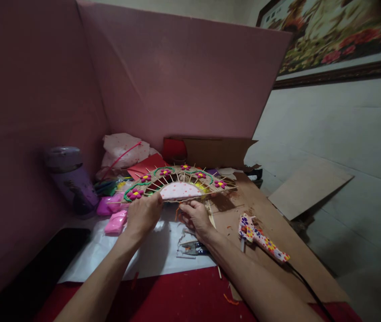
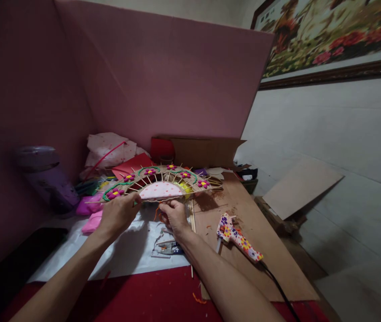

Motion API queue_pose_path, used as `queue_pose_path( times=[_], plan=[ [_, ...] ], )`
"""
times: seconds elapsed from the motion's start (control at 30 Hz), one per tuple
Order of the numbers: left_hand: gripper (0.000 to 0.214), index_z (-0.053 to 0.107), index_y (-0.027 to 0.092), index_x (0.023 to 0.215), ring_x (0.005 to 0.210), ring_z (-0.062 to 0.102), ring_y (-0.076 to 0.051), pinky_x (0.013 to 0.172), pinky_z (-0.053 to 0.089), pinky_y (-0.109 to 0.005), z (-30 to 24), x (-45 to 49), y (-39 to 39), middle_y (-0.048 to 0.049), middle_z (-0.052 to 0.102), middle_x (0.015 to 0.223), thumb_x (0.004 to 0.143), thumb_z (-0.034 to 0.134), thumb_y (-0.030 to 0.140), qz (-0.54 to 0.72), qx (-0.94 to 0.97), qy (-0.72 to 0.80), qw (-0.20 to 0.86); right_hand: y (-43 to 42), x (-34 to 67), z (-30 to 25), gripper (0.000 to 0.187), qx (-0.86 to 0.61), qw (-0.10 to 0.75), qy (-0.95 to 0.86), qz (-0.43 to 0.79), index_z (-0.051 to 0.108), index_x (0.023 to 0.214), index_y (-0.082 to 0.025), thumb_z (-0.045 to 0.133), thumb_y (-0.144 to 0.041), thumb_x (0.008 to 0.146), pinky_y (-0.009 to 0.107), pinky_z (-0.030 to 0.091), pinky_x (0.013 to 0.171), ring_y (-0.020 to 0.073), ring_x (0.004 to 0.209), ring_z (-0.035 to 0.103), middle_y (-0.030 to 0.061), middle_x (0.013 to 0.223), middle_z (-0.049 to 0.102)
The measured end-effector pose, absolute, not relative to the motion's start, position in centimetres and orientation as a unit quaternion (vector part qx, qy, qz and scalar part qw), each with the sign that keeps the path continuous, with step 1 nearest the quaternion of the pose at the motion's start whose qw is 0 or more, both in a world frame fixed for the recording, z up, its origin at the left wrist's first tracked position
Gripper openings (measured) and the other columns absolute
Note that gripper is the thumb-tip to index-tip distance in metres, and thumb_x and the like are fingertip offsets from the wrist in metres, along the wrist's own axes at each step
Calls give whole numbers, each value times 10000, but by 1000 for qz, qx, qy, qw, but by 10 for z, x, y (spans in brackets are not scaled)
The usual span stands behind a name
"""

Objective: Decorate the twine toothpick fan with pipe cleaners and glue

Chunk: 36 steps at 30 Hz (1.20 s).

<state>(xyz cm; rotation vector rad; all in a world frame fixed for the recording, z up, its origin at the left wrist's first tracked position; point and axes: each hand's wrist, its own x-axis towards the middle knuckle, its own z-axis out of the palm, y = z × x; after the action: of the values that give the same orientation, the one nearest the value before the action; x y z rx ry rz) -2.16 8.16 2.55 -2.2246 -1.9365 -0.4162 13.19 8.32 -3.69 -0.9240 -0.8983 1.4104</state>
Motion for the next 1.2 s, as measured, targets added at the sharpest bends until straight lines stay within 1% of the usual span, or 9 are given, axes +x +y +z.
queue_pose_path(
  times=[0.1,0.2,0.3,0.43,0.53,0.63,0.8,1.03,1.2],
  plan=[
    [273,631,228,920,741,651,-253,586,396,-298,24,-21,81,-78,698,779,848,374,287,-125,-749,-642,109,83,132,-36,205,-397,579,-382,601,504,664,-169,665,-291,630,140,131,264,11,275,275,-111,401,400],
    [273,616,218,960,728,654,-259,573,396,-298,25,-22,80,-86,697,767,852,378,294,-118,-756,-632,120,83,131,-34,212,-401,579,-379,601,501,661,-172,668,-297,622,141,129,260,16,278,278,-112,393,392],
    [251,623,229,937,724,655,-258,571,386,-296,25,-21,79,-76,701,762,850,394,288,-133,-759,-627,118,83,131,-33,219,-401,578,-379,601,502,660,-172,675,-297,612,140,132,263,15,280,281,-112,392,394],
    [208,624,236,903,717,655,-222,567,372,-268,24,-12,75,-36,702,743,828,472,357,-209,-764,-608,52,83,132,-33,205,-404,575,-378,602,505,652,-171,668,-288,608,144,135,268,18,273,273,-111,364,388],
    [202,629,246,923,721,655,-191,570,368,-250,17,-3,72,-24,708,775,839,468,335,-223,-787,-574,13,82,131,-32,201,-408,573,-375,604,506,653,-172,662,-288,602,142,131,272,20,270,277,-110,350,387],
    [227,622,247,972,748,660,-204,574,369,-257,11,4,72,-44,714,816,859,435,311,-194,-801,-565,31,82,131,-31,206,-414,575,-370,601,511,648,-170,667,-289,587,140,140,279,21,269,290,-110,346,389],
    [257,598,211,981,726,663,-226,552,377,-263,10,12,76,-77,704,785,879,371,275,-144,-817,-553,76,81,129,-28,224,-424,585,-359,591,517,633,-167,683,-298,558,151,160,286,25,270,306,-100,354,408],
    [227,585,158,937,711,660,-250,581,421,-292,18,15,81,-116,689,756,845,381,197,-94,-840,-522,116,80,128,-25,202,-419,593,-351,591,524,632,-171,674,-283,557,160,177,294,27,269,297,-104,350,406],
    [267,587,143,920,681,661,-266,589,436,-319,18,16,86,-133,680,713,870,338,228,-95,-842,-514,132,80,128,-25,188,-415,601,-348,587,496,595,-174,654,-269,557,158,186,295,25,269,297,-102,343,409]
  ],
)
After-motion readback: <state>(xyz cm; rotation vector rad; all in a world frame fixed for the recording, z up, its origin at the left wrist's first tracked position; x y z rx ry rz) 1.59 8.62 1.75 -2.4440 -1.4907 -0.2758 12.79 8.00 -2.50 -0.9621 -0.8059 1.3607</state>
